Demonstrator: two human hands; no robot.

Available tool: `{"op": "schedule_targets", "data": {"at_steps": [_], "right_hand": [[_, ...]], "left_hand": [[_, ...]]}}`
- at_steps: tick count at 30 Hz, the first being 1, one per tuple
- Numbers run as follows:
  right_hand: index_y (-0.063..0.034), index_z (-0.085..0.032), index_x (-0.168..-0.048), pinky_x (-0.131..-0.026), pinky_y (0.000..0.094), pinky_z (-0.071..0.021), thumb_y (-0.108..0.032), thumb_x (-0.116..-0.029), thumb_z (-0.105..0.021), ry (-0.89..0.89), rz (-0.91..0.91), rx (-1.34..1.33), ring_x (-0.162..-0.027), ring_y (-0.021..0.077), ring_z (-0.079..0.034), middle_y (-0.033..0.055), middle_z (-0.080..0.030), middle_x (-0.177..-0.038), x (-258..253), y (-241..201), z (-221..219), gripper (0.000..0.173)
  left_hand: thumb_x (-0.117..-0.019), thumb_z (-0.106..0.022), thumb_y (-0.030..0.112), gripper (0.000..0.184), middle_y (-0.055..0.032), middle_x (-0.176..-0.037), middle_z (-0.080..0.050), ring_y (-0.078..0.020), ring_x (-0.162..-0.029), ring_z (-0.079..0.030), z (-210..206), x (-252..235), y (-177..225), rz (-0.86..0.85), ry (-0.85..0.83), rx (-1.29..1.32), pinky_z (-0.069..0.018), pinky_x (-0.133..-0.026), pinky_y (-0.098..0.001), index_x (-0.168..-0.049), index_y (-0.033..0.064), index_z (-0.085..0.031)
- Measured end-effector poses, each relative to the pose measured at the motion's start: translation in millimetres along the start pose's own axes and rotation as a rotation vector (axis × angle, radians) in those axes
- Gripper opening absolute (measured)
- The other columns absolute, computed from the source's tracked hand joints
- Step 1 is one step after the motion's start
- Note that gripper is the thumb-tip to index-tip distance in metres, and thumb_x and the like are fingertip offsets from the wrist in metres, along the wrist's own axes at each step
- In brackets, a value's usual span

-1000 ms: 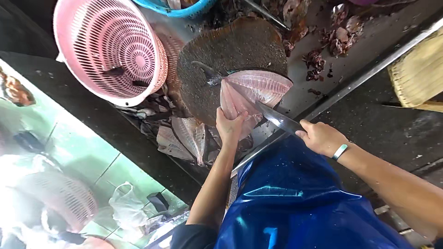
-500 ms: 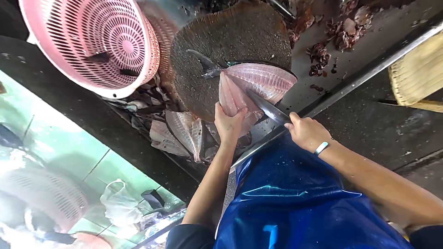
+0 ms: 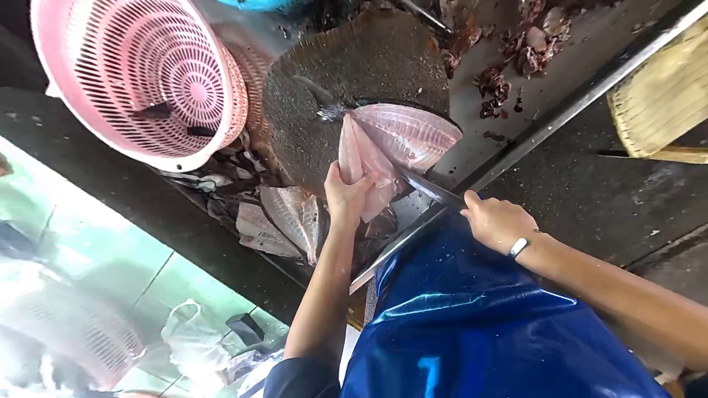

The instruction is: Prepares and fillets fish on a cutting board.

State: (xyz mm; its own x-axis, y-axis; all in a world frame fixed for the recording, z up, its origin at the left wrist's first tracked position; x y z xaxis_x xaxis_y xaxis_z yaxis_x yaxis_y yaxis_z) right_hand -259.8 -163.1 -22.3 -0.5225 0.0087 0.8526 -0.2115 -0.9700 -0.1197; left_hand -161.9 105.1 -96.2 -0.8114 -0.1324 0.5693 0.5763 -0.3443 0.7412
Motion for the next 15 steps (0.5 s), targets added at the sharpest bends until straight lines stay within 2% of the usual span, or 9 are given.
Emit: {"op": "schedule_targets", "data": {"at_steps": [4, 8, 15], "right_hand": [[-0.0157, -0.052, -0.12, -0.06, 0.054, -0.056, -0.04, -0.1107, -0.041, -0.012, -0.016, 0.036, -0.078, 0.0381, -0.072, 0.0131, -0.068, -0.082, 11.5, 0.8, 2.0, 0.029], [-0.0166, -0.054, -0.119, -0.06, 0.0532, -0.0557, -0.042, -0.1101, -0.041, -0.028, 0.001, 0.038, -0.078, 0.0375, -0.072, 0.0126, -0.067, -0.08, 13.4, 9.2, 0.3, 0.03], [-0.0151, -0.056, -0.119, -0.062, 0.0543, -0.0567, -0.044, -0.1096, -0.044, 0.024, 0.03, -0.125, -0.077, 0.0372, -0.072, 0.0133, -0.068, -0.079, -11.6, -4.1, -17.0, 0.033]], "left_hand": [[-0.0779, -0.088, 0.014, 0.058, -0.0114, -0.108, -0.071, -0.0191, -0.094, -0.073, 4.7, -7.8, 3.2, -0.016, -0.049, -0.077, -0.0637, -0.083, -0.0421, -0.128, 0.0057, -0.059], [-0.0783, -0.089, 0.02, 0.061, -0.0103, -0.11, -0.071, -0.0182, -0.098, -0.072, 7.5, -12.4, 4.1, -0.003, -0.077, -0.167, -0.0626, -0.086, -0.0428, -0.13, 0.0087, -0.058], [-0.0791, -0.088, 0.015, 0.057, -0.0105, -0.11, -0.071, -0.0176, -0.097, -0.073, 6.3, -9.4, 3.5, 0.003, -0.094, -0.123, -0.0632, -0.086, -0.0409, -0.128, 0.0067, -0.058]]}}
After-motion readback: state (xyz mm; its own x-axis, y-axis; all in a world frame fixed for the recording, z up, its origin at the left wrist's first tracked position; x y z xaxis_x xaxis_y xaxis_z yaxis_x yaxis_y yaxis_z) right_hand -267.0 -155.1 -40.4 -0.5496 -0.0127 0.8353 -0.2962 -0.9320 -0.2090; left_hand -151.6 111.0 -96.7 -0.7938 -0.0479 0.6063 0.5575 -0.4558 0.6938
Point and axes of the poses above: each hand's wrist, its own x-axis away from the middle knuckle, its own z-axis out of the back of the hand, y = z × x, the point moved 2 cm from there along -x, towards the middle knuckle
